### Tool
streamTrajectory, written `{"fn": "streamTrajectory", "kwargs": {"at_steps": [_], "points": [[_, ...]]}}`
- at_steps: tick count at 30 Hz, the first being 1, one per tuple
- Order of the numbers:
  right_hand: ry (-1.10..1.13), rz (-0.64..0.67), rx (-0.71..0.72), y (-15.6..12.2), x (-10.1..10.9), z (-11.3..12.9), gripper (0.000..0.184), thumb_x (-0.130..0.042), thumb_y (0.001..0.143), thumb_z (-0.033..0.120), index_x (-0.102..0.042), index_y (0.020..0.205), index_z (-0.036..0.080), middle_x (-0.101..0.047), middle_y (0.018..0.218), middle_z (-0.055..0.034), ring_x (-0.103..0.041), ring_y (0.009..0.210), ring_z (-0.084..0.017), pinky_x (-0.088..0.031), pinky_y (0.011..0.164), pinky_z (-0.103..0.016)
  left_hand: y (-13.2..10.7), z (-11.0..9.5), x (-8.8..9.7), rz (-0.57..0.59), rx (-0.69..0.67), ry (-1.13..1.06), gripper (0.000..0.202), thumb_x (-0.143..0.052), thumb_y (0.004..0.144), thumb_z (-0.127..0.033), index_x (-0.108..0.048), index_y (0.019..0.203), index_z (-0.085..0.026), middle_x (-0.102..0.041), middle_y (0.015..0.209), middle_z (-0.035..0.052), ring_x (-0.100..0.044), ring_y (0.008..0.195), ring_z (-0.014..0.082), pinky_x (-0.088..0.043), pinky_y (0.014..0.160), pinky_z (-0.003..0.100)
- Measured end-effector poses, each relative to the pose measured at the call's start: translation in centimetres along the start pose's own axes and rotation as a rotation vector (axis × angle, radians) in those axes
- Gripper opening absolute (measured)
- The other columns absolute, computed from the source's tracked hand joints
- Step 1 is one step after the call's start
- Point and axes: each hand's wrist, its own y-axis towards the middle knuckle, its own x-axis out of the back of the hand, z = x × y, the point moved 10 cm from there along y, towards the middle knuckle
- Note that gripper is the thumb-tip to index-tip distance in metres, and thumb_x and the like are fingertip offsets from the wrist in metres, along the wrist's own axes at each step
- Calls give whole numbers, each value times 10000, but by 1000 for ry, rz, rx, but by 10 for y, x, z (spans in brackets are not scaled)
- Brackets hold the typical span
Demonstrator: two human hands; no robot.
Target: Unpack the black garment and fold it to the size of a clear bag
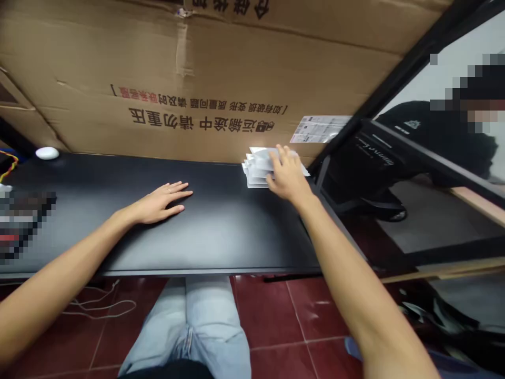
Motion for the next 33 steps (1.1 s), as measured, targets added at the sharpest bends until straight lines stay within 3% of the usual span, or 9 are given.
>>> {"fn": "streamTrajectory", "kwargs": {"at_steps": [4,9,13,18,21,25,28,30,33], "points": [[-183,105,-127,-2,-21,-48,768,-515,1029,342,-301,1700,35,-335,1752,-367,-404,1593,-505,-325,1240,-762,0,0,0,2,4,-3,708,-405,1112,-677,-435,1731,-336,-267,1853,59,-257,1722,312,-175,1413,564],[-269,170,-123,5,-27,-60,549,-556,987,166,-539,1520,31,-751,1319,-303,-723,1137,-348,-320,1222,-620,0,1,-1,8,3,2,698,-422,1116,-648,-435,1732,-319,-263,1852,73,-252,1723,319,-178,1409,571],[-313,146,-145,11,-19,-62,285,-619,979,148,-712,1228,43,-806,1080,-268,-707,951,-279,-366,1091,-467,0,1,0,0,-1,3,692,-423,1117,-646,-442,1728,-321,-273,1850,75,-253,1723,323,-187,1406,577],[-324,-59,-294,11,14,-53,328,-646,1041,327,-720,1194,47,-794,1015,-283,-660,846,-260,-329,803,-409,-2,-3,3,-34,-28,5,679,-454,1116,-623,-465,1712,-299,-348,1824,105,-312,1702,329,-234,1393,576],[-304,-187,-224,11,36,-15,324,-633,1052,338,-720,1222,76,-804,1066,-240,-679,924,-273,-309,760,-391,-5,-9,19,-142,-76,-8,689,-532,1097,-591,-473,1696,-256,-454,1763,151,-427,1641,335,-330,1356,566],[-260,-278,35,6,44,75,287,-630,1044,266,-710,1281,126,-812,1167,-189,-701,1081,-322,-405,809,-390,-16,-23,63,-466,-157,-67,645,-647,1056,-525,-523,1620,-237,-592,1628,155,-541,1532,313,-443,1289,532],[-127,-253,222,-5,27,148,289,-618,1038,199,-701,1313,163,-813,1228,-154,-711,1098,-326,-484,849,-403,-25,-35,81,-612,-224,-66,651,-758,987,-520,-561,1551,-258,-645,1551,146,-589,1467,322,-460,1262,555],[-55,-217,315,-12,8,189,294,-651,1027,203,-704,1315,174,-818,1226,-145,-721,1077,-321,-523,846,-404,-26,-41,79,-605,-265,-37,677,-821,934,-530,-585,1511,-266,-659,1529,148,-615,1432,335,-451,1259,578],[52,-186,354,-19,-17,224,289,-714,990,191,-722,1279,189,-832,1193,-129,-736,1086,-309,-570,867,-387,-21,-40,67,-543,-276,9,600,-847,912,-470,-637,1439,-275,-661,1530,143,-630,1417,343,-428,1270,608]]}}
